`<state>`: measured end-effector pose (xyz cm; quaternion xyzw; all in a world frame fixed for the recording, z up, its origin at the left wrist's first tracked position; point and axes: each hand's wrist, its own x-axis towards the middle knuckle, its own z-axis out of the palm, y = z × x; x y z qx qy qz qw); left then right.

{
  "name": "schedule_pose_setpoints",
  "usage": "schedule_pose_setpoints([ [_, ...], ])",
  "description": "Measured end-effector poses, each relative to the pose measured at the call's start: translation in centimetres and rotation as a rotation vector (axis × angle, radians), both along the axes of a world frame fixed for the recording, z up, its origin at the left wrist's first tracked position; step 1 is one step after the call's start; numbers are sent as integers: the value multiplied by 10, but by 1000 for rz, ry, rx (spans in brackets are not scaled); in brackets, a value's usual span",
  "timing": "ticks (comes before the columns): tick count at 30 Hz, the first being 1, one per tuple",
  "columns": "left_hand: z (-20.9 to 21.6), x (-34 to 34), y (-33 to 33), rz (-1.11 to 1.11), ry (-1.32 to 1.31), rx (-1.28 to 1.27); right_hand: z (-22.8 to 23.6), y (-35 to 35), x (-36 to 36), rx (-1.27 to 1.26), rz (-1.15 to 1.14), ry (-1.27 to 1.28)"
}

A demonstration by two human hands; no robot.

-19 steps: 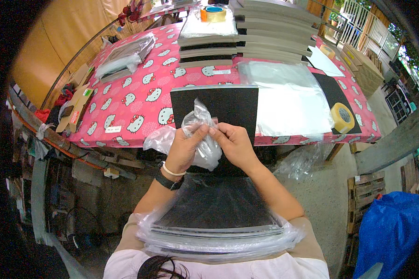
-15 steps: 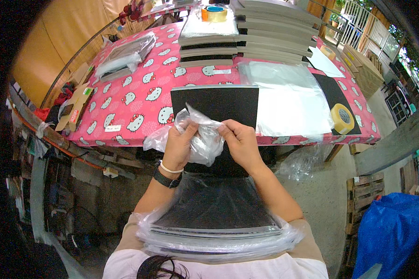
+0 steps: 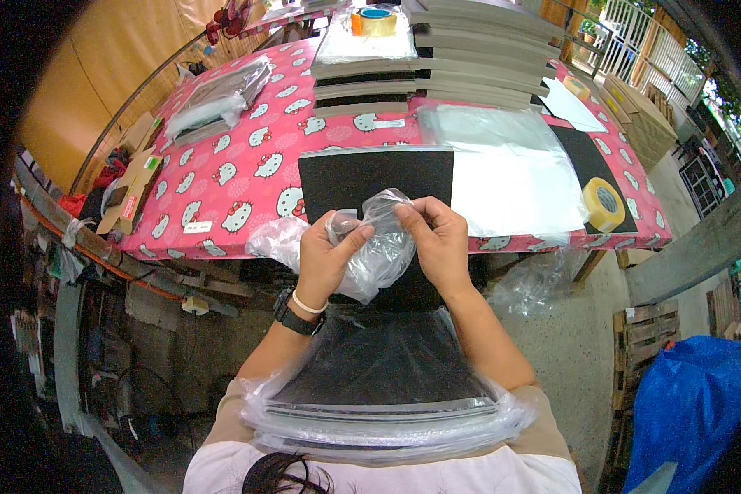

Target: The person repeatedly wraps black notebooks in clear plastic sleeves. They pick up a notebook, slide it into a sleeve, smooth the plastic, and place the wrapped item on a growing stack on the table.

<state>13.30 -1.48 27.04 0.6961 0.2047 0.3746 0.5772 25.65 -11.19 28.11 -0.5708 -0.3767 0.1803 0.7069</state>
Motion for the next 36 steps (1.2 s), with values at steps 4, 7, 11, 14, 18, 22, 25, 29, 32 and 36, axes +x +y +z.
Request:
schedule_pose_setpoints([
  [4,-2,1,0,82,-26,101,-6,-5,4,-45,37,3],
  [7,-2,-2,0,72,-14,175,2,-3,-3,11,29,34],
  [11,3,4,-7,-154,-165,-282,-2,-3,-6,17,77,4],
  [14,-5,0,1,-335,-188,-559,-3,-7,-1,-45,148,9],
  [18,-3,-3,1,-259,-153,-328,17,-8,-5,-43,302,335],
  [22,-5,-4,-4,-170,1,19,16,-13,7,-67,406,351],
  [25,-5,-2,-8,-105,22,163,18,-11,0,-153,278,190],
  [29,-2,-3,-10,-46,26,255,8,-12,3,-130,187,76],
  [32,-6,-4,-8,-68,68,234,5,-13,4,-128,155,56],
  [36,-9,-3,-8,-77,11,133,9,-12,2,-118,217,154],
])
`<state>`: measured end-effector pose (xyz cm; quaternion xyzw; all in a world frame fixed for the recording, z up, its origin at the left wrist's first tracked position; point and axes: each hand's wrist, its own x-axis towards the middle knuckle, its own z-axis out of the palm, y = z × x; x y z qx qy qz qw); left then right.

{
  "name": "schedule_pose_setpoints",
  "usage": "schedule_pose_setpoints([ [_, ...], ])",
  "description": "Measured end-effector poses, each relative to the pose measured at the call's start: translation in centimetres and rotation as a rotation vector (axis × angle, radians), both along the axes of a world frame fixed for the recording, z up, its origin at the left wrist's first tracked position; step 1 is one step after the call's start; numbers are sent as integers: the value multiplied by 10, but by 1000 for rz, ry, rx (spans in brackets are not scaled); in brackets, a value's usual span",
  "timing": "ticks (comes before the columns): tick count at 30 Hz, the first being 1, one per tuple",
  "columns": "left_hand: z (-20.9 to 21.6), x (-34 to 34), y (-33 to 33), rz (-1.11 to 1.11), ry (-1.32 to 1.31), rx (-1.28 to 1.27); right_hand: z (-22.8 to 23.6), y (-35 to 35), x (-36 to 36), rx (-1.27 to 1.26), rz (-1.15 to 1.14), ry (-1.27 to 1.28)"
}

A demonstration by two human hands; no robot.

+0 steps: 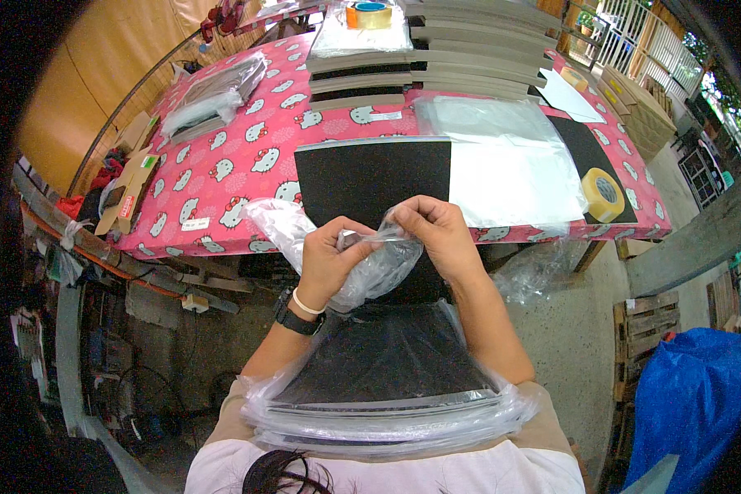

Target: The person repeatedly wraps black notebooks in clear plastic sleeves. They pick up a notebook, slide it into a sleeve, smooth the plastic, and place the wrapped item on a growing stack on the table.

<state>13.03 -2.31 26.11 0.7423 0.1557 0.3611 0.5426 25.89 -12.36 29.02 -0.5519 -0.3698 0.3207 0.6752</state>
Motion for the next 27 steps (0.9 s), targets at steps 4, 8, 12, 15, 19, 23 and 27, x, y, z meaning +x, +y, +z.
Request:
schedule_pose_setpoints([
  [4,-2,0,-1,-35,7,-61,-7,1,7,31,68,94],
  [8,-2,0,0,-19,32,13,-8,3,6,187,254,472],
  [12,-7,-3,7,-16,29,-53,-13,7,5,294,419,556],
  [15,-5,-1,9,8,40,-4,-17,5,12,249,420,486],
  [19,-18,-17,32,18,-105,35,-11,0,15,279,231,329],
  [23,-5,-61,79,401,-667,-562,-8,-28,60,573,22,657],
  [27,84,-117,57,198,-1082,-301,22,-35,32,308,-117,-105],
])
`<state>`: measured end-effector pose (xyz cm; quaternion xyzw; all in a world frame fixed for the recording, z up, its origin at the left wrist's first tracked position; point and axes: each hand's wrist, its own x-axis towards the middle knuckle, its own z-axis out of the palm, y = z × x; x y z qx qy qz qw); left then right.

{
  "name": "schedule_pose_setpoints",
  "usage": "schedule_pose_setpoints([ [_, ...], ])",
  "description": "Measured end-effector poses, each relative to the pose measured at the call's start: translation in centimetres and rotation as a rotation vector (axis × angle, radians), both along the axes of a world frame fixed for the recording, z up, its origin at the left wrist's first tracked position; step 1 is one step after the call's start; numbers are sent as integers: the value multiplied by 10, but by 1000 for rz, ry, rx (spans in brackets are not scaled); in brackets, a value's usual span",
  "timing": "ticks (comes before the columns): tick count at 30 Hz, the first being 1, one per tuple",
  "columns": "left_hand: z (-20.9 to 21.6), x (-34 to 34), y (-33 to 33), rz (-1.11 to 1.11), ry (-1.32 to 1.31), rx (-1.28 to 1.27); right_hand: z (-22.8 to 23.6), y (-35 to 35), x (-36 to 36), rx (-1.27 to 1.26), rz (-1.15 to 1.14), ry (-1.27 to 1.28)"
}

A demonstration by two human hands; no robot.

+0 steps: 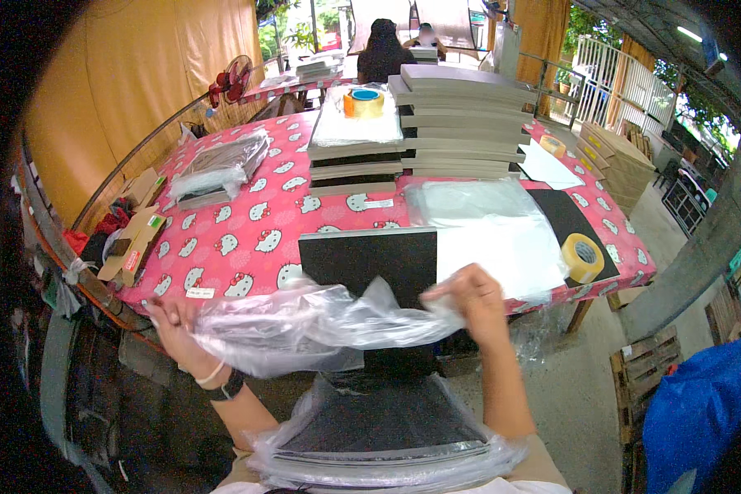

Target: The person repeatedly wraps black notebooks in clear plastic sleeves. They pick up a notebook, slide it into a sleeve, smooth the plastic, and place the wrapped item on a growing stack on the table.

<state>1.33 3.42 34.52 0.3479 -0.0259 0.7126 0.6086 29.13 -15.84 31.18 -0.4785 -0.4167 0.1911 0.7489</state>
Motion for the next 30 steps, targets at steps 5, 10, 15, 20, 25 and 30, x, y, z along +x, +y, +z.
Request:
schedule_pose_setpoints([
  [5,3,87,-61,-185,1020,546,20,8,-43,-320,318,-504],
  [10,-19,82,-69,-1114,1016,344,27,-6,-39,-235,439,-367],
  [15,-41,70,-52,-1422,1009,578,19,-3,-38,-119,634,-76],
  [20,-32,60,-51,-1495,1158,841,14,-4,-6,127,365,401],
  [25,-43,26,-13,-1047,1291,747,16,-11,16,206,-33,598],
  [30,-38,2,-7,-715,1097,330,2,-28,23,7,-29,277],
])
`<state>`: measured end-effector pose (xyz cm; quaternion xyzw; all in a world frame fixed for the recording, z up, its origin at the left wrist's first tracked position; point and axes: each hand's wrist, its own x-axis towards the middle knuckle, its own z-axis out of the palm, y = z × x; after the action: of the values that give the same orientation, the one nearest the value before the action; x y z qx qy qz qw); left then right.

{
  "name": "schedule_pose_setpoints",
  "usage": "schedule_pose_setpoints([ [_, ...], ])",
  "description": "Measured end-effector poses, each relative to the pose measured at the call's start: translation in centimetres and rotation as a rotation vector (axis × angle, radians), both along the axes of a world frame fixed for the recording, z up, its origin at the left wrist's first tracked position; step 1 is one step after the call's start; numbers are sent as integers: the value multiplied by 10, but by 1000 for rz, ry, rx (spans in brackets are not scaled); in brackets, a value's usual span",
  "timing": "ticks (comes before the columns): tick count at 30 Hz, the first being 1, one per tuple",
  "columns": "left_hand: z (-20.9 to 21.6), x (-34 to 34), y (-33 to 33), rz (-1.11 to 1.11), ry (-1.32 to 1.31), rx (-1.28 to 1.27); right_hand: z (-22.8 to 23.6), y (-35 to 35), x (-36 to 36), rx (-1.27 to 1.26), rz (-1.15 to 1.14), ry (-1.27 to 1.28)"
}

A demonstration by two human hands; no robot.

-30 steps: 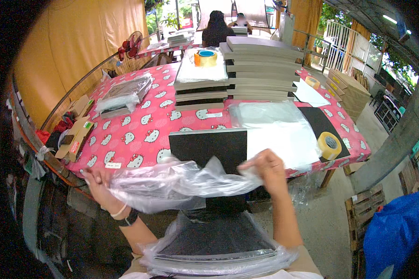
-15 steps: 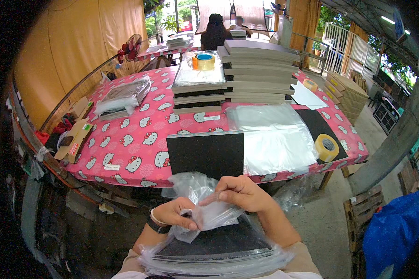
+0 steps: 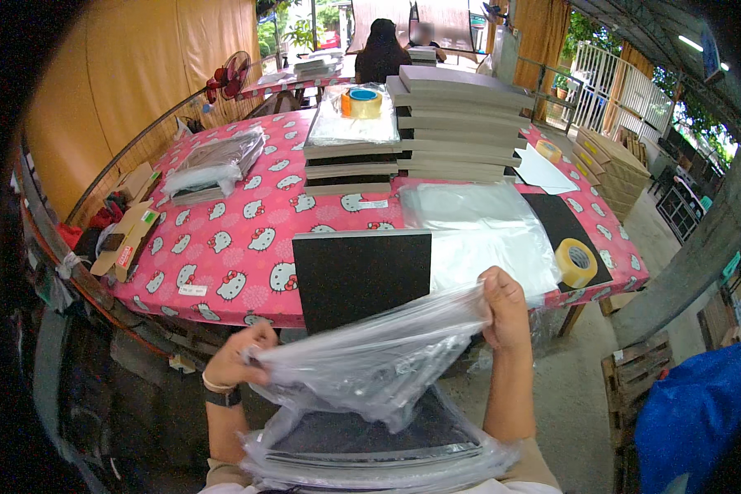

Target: The person repeatedly wraps black notebooks in clear plastic sleeves. They pick up a notebook, slide it into a sleeve, smooth the plastic, and place the wrapped item on a growing stack on the table.

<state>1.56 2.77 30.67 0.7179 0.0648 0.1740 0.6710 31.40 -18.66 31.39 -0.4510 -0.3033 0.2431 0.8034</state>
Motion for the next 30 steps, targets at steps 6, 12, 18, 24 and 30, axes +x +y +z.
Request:
schedule_pose_setpoints([
  [6,-81,-32,24,118,-732,-823,-11,13,-30,-322,1211,-714],
  [12,-88,20,-35,-317,-184,-813,19,7,-43,411,156,594],
  [18,-74,9,-34,241,-436,-835,-43,14,-21,449,863,716],
  [24,-76,23,-44,107,-316,-1003,-19,19,-37,283,314,488],
  [30,-120,4,-23,236,-391,-220,-63,15,-16,478,840,560],
])
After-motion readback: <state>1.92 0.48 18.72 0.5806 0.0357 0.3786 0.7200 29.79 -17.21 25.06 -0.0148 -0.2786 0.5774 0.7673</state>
